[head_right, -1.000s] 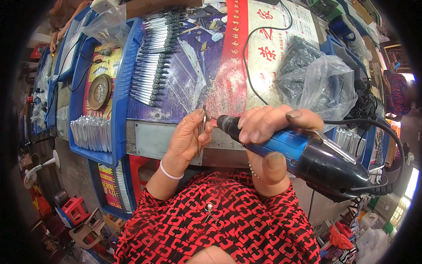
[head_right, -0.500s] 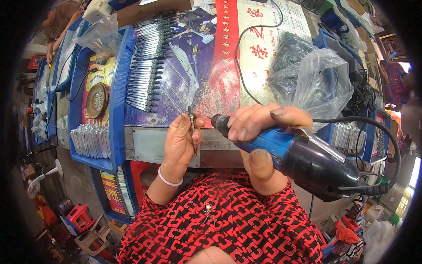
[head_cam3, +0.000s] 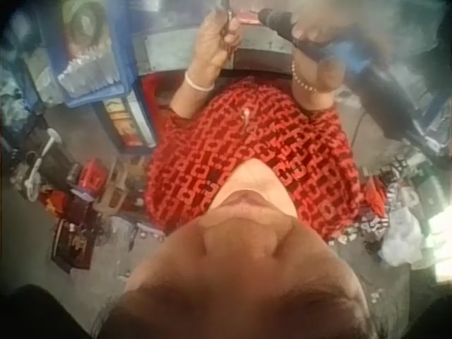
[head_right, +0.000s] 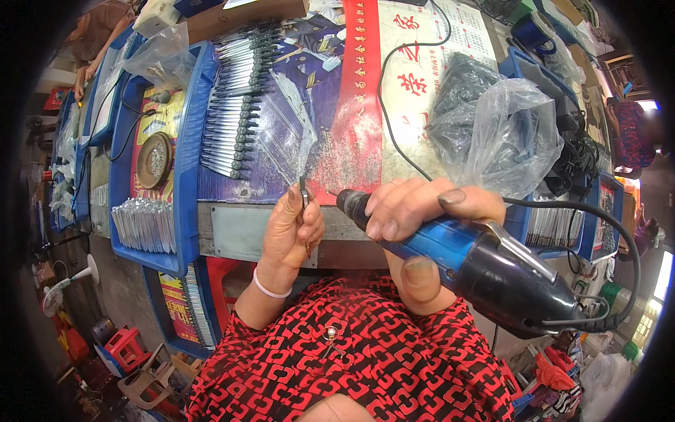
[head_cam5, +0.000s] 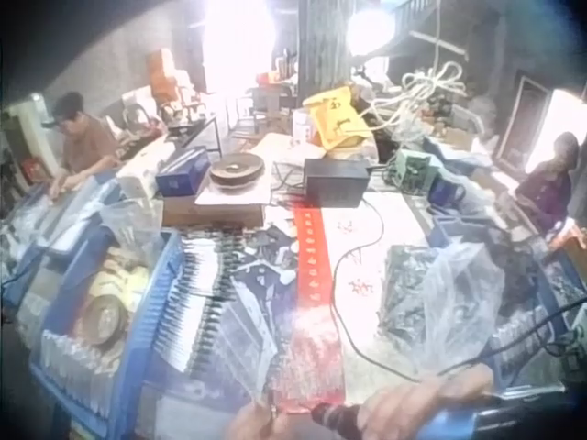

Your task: The person deburrs small metal components using a handheld power deburring tool.

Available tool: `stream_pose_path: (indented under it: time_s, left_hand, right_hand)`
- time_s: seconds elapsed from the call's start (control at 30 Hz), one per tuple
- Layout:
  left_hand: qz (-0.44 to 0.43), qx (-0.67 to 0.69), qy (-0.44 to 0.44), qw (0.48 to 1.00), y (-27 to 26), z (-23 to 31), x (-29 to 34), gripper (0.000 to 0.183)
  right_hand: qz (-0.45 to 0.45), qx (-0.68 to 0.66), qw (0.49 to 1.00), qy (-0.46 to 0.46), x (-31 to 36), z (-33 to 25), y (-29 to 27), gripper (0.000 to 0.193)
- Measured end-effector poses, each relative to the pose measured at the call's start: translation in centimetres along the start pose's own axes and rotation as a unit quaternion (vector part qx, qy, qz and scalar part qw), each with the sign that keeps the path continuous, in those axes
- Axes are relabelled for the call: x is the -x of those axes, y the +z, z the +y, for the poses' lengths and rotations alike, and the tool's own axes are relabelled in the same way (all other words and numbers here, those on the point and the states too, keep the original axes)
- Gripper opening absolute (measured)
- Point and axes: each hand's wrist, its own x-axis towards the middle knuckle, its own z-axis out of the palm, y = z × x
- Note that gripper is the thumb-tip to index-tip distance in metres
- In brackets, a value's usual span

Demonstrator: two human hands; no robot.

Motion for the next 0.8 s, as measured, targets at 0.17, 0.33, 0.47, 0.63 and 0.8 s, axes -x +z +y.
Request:
stream_pose_path:
  time_s: [0.17,0.33,0.47,0.63,0.8]
  left_hand:
    - [-0.022,0.005,0.014,1.0,0.0,0.1,0.1,0.032]
    - [-0.031,0.123,-0.028,0.992,-0.7,-0.3,-0.4,0.029]
    - [-0.035,0.162,-0.045,0.985,-0.9,-0.2,-0.3,0.033]
    - [-0.051,0.186,-0.062,0.979,-1.3,-0.2,-0.1,0.035]
    - [-0.084,0.186,-0.055,0.977,-1.5,-0.4,-0.2,0.035]
  right_hand:
    - [-0.006,-0.024,1.0,-0.01,-0.1,-0.3,0.2,0.053]
    - [-0.024,-0.034,0.999,-0.011,-0.1,-0.4,0.2,0.054]
    - [-0.016,0.024,0.999,-0.025,-0.4,-0.2,1.1,0.048]
    - [-0.02,0.018,0.999,-0.024,-0.3,-0.4,1.3,0.048]
    - [-0.042,-0.045,0.998,-0.015,-0.1,-1.0,0.5,0.058]
